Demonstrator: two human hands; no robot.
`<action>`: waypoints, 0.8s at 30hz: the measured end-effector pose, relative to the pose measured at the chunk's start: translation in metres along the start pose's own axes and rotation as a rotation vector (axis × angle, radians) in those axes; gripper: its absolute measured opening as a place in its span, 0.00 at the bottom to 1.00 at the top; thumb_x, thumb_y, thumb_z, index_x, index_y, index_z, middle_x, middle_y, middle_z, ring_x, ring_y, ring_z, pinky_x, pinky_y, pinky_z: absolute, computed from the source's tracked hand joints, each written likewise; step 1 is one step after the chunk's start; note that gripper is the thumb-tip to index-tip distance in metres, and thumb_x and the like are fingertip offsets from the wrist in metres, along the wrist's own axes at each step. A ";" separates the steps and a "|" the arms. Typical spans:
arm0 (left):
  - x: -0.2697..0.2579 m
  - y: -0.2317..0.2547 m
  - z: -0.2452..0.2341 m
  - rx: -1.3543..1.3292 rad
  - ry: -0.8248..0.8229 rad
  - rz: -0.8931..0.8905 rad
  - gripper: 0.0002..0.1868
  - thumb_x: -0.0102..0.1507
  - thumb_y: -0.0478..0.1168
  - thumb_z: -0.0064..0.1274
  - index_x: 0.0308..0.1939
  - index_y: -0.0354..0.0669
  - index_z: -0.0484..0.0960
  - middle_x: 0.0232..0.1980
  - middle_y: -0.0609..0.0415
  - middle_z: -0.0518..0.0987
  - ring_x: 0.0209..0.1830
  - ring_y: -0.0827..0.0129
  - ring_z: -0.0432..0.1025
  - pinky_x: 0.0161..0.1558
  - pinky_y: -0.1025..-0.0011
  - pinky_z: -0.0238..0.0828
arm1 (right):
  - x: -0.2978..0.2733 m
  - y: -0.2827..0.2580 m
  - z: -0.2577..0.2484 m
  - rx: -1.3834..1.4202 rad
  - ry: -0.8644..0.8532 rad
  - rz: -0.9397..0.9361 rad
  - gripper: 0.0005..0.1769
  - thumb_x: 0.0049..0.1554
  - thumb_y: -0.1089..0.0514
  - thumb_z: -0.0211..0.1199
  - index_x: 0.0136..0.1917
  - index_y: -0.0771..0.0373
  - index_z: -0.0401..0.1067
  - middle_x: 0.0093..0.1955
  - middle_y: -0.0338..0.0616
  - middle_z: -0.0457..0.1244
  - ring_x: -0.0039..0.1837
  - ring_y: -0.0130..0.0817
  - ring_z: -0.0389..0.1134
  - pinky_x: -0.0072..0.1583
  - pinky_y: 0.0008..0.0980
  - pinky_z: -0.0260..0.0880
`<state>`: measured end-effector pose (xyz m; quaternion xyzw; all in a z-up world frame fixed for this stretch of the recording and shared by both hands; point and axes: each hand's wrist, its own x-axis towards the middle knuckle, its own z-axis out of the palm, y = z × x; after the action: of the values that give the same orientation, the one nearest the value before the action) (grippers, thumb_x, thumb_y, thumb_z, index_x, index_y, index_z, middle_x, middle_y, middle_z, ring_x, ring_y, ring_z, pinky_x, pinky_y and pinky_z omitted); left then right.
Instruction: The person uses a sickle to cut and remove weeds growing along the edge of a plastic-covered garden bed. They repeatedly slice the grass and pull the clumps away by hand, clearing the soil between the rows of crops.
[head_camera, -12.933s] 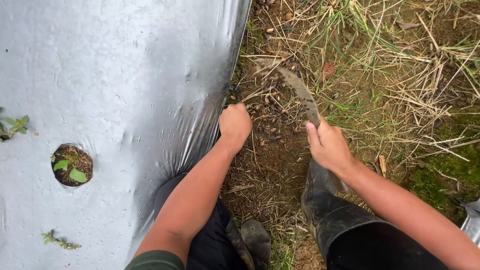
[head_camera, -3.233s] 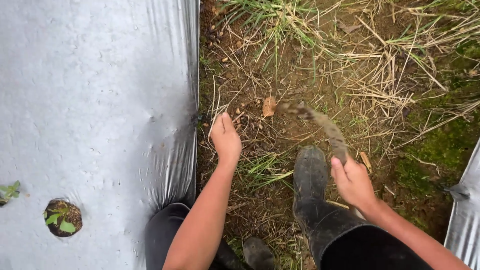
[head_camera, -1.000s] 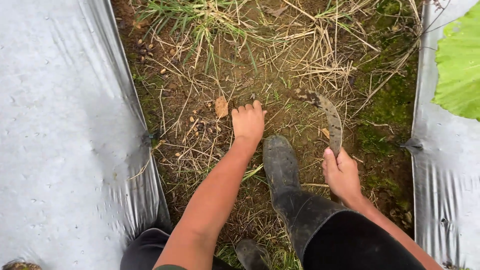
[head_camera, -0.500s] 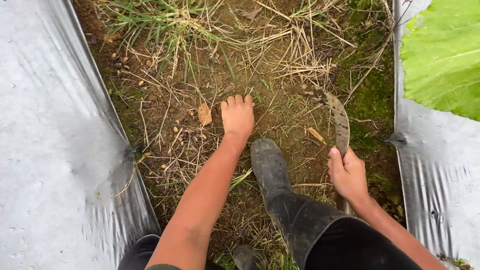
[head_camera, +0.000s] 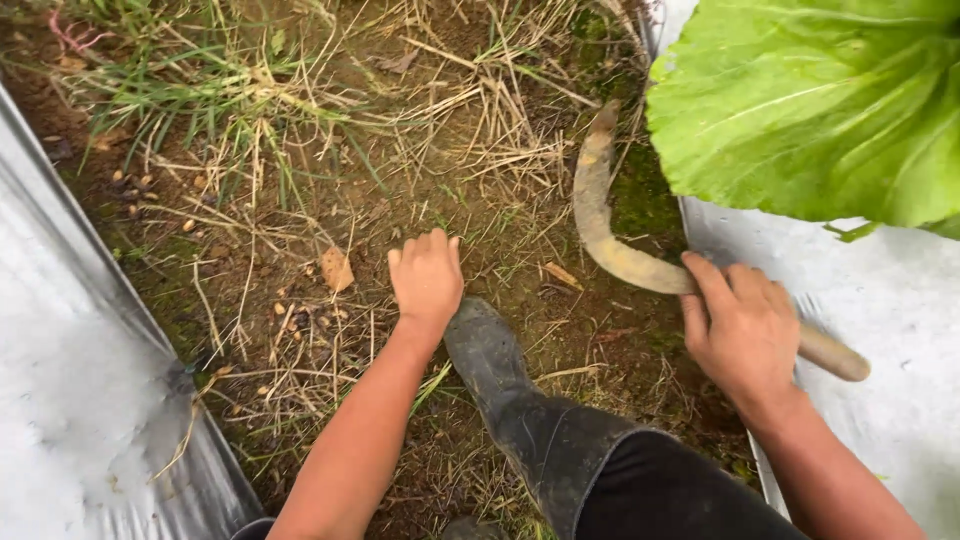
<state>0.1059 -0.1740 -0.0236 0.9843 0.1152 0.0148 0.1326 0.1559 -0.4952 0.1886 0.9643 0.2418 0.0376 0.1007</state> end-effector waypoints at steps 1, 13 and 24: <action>0.005 0.004 -0.001 -0.010 0.011 0.005 0.16 0.73 0.49 0.46 0.34 0.48 0.76 0.28 0.56 0.77 0.27 0.62 0.69 0.36 0.63 0.57 | -0.002 0.002 -0.001 -0.013 0.008 0.003 0.21 0.60 0.52 0.65 0.67 0.50 0.77 0.43 0.41 0.62 0.44 0.46 0.66 0.50 0.45 0.70; 0.002 0.033 -0.023 -0.134 -0.182 -0.034 0.14 0.73 0.47 0.45 0.37 0.47 0.82 0.32 0.56 0.81 0.32 0.61 0.74 0.42 0.62 0.59 | -0.023 0.057 -0.016 -0.121 0.255 0.002 0.12 0.64 0.66 0.65 0.56 0.50 0.82 0.43 0.38 0.65 0.43 0.43 0.64 0.49 0.40 0.58; -0.036 0.037 -0.062 -0.114 -0.415 -0.182 0.18 0.76 0.47 0.41 0.38 0.43 0.81 0.29 0.54 0.81 0.28 0.63 0.78 0.46 0.54 0.76 | -0.047 0.088 -0.013 -0.146 0.309 -0.251 0.11 0.60 0.63 0.59 0.51 0.47 0.76 0.46 0.34 0.65 0.45 0.38 0.62 0.56 0.37 0.59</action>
<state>0.0756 -0.2009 0.0458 0.9428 0.1726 -0.1933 0.2096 0.1532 -0.5909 0.2184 0.8995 0.3693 0.1895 0.1361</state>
